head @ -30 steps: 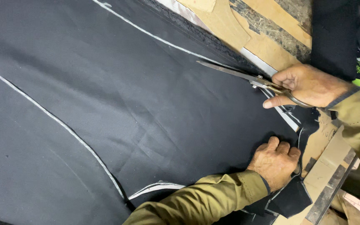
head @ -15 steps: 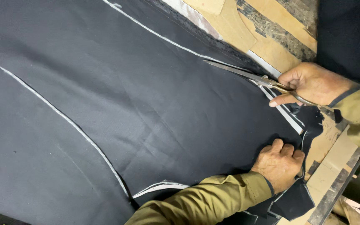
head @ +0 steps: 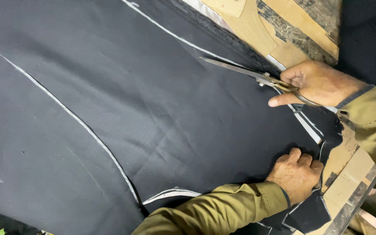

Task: The person uses large shears to cut a dark fabric along white chalk lines marked on a worktable. They remove a paper pattern, cut multiple sections of the fabric, and then place a printed paper sheet over the cut pieces.

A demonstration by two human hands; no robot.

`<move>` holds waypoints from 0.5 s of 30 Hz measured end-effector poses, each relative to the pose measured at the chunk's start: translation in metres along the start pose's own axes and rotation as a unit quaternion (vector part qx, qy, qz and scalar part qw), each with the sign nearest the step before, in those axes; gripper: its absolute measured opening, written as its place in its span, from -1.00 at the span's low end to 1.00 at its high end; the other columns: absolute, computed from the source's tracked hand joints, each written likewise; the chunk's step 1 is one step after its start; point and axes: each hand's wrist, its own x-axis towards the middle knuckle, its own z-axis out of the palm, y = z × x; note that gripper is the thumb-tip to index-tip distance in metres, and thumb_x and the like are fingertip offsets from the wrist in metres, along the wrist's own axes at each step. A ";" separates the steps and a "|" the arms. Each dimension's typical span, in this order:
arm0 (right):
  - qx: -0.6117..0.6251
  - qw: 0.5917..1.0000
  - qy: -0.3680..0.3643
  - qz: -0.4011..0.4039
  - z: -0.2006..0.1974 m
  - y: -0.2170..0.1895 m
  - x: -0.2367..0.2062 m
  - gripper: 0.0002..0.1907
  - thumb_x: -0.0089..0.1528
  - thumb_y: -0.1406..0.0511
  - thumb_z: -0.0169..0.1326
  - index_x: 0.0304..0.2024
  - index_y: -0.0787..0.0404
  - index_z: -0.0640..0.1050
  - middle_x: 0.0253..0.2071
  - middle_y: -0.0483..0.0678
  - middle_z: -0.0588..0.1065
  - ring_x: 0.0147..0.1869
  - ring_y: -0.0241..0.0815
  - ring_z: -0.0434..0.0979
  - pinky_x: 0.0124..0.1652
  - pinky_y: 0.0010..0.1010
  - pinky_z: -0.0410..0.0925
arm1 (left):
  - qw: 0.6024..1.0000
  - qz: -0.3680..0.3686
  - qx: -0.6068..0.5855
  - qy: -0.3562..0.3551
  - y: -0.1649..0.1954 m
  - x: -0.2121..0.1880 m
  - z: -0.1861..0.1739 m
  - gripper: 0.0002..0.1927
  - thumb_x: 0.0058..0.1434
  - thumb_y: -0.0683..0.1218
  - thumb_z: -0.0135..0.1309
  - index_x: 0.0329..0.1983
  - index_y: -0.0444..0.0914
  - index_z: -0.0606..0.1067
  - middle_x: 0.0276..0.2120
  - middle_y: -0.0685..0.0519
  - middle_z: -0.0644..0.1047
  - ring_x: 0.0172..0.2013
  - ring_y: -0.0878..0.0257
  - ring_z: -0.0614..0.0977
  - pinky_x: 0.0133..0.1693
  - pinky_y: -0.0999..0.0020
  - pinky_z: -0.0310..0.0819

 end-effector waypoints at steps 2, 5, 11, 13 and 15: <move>0.001 1.000 0.002 -0.009 0.001 0.001 0.004 -0.50 0.04 0.02 0.41 -0.61 0.26 0.50 -0.72 -0.12 0.24 -0.61 -0.27 0.19 -0.52 -0.29 0.14 | 1.000 0.000 -0.005 0.003 -0.001 -0.001 0.000 -0.80 0.13 -0.15 0.08 -0.17 -0.28 0.55 -0.28 -0.03 0.55 -0.10 0.04 0.53 -0.17 0.21 0.52; -0.005 1.000 0.004 -0.009 0.004 0.004 0.007 -0.43 0.06 0.03 0.42 -0.65 0.32 0.46 -0.74 -0.09 0.23 -0.64 -0.27 0.18 -0.55 -0.30 0.15 | 1.000 0.000 -0.013 -0.004 -0.002 0.000 -0.001 -0.79 0.11 -0.15 0.08 -0.19 -0.29 0.55 -0.28 -0.05 0.55 -0.10 0.02 0.53 -0.17 0.19 0.53; 0.030 0.999 -0.018 -0.012 0.006 0.008 0.012 -0.47 0.10 0.07 0.40 -0.68 0.31 0.47 -0.79 -0.08 0.33 -0.71 -0.27 0.27 -0.59 -0.35 0.19 | 1.000 -0.003 -0.019 -0.014 -0.005 0.002 0.001 -0.74 0.08 -0.16 0.09 -0.15 -0.31 0.56 -0.22 -0.08 0.56 -0.10 0.01 0.53 -0.16 0.15 0.53; 0.106 0.994 -0.024 -0.014 0.008 0.007 0.011 -0.53 0.09 0.12 0.38 -0.66 0.28 0.48 -0.78 -0.10 0.33 -0.70 -0.28 0.26 -0.61 -0.34 0.15 | 1.000 -0.002 -0.011 -0.016 -0.005 0.001 0.001 -0.72 0.08 -0.16 0.09 -0.13 -0.31 0.56 -0.20 -0.08 0.56 -0.08 0.00 0.53 -0.17 0.19 0.52; 0.083 0.996 -0.021 0.009 0.009 0.004 0.011 -0.60 0.09 0.12 0.38 -0.62 0.22 0.53 -0.76 -0.12 0.33 -0.68 -0.31 0.30 -0.59 -0.39 0.20 | 1.000 -0.003 -0.008 -0.018 -0.004 0.002 -0.003 -0.70 0.02 -0.14 0.11 -0.15 -0.30 0.56 -0.20 -0.07 0.57 -0.05 -0.01 0.54 -0.11 0.18 0.53</move>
